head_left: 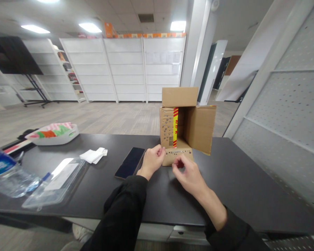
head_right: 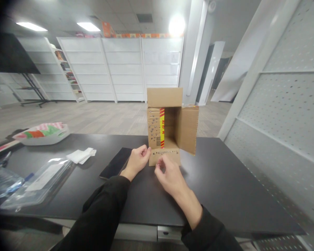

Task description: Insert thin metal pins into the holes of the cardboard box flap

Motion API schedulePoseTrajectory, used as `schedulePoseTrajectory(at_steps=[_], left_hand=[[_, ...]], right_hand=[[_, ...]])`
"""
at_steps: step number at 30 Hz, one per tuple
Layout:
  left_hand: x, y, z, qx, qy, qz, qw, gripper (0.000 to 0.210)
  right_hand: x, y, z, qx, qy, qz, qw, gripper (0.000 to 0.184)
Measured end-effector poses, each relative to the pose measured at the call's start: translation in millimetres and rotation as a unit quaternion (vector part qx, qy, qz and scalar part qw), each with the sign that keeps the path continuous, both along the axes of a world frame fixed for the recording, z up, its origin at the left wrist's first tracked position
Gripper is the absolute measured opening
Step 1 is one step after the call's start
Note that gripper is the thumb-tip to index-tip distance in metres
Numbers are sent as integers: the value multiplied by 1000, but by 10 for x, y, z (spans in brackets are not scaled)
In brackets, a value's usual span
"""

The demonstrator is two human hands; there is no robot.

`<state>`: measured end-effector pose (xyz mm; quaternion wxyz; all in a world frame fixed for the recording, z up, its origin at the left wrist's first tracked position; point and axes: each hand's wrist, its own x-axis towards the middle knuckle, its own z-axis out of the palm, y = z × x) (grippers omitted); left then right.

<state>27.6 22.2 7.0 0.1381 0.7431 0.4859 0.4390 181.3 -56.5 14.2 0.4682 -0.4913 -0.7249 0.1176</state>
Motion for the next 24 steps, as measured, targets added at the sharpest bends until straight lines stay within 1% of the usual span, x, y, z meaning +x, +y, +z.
schedulePoseTrajectory(at_steps=[3, 5, 13, 17, 24], left_hand=[[3, 5, -11, 2, 2, 0, 1000, 39], [2, 7, -16, 5, 3, -3, 1000, 38], [-6, 16, -30, 5, 3, 0, 1000, 39], [-7, 18, -31, 7, 4, 3, 1000, 39], [-9, 9, -7, 4, 4, 0, 1000, 38]], right_hand=[[16, -150, -97, -15, -56, 39, 998, 11], [11, -213, -136, -23, -87, 48, 995, 13], [-70, -244, -135, -35, -166, 61, 984, 14], [-95, -225, -161, -41, -185, 61, 980, 15], [-100, -210, -177, -52, -181, 64, 980, 17]])
